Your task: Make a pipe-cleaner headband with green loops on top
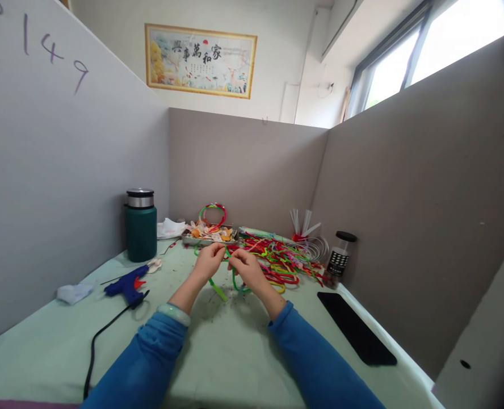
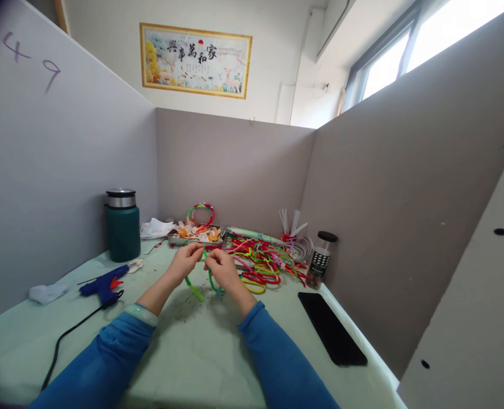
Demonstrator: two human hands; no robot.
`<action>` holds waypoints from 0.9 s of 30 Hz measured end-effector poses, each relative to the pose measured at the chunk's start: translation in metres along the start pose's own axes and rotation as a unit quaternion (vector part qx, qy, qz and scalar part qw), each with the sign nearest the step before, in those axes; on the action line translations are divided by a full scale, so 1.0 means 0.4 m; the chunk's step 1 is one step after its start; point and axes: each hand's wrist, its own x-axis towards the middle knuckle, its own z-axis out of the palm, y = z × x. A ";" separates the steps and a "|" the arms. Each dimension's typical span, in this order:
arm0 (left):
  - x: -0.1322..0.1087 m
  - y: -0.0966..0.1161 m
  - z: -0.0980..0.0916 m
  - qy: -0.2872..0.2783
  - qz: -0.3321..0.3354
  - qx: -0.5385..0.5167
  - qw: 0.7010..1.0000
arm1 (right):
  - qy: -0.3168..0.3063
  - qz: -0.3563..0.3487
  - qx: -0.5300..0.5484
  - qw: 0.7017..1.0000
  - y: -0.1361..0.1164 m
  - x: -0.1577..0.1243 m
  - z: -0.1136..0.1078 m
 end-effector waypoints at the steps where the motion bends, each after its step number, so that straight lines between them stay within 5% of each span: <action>1: 0.000 -0.001 0.000 0.001 0.013 0.020 1.000 | -0.003 0.020 0.050 0.999 -0.003 0.002 -0.002; 8: -0.023 0.036 0.008 -0.016 0.092 0.100 0.991 | -0.010 0.089 0.302 0.949 -0.036 0.010 -0.029; 16: -0.033 0.050 0.013 -0.049 0.139 0.150 0.978 | -0.054 0.180 0.450 0.873 -0.044 0.035 -0.061; 27: -0.038 0.071 0.013 -0.013 0.116 0.150 0.982 | -0.059 0.097 0.312 0.943 -0.083 0.017 -0.075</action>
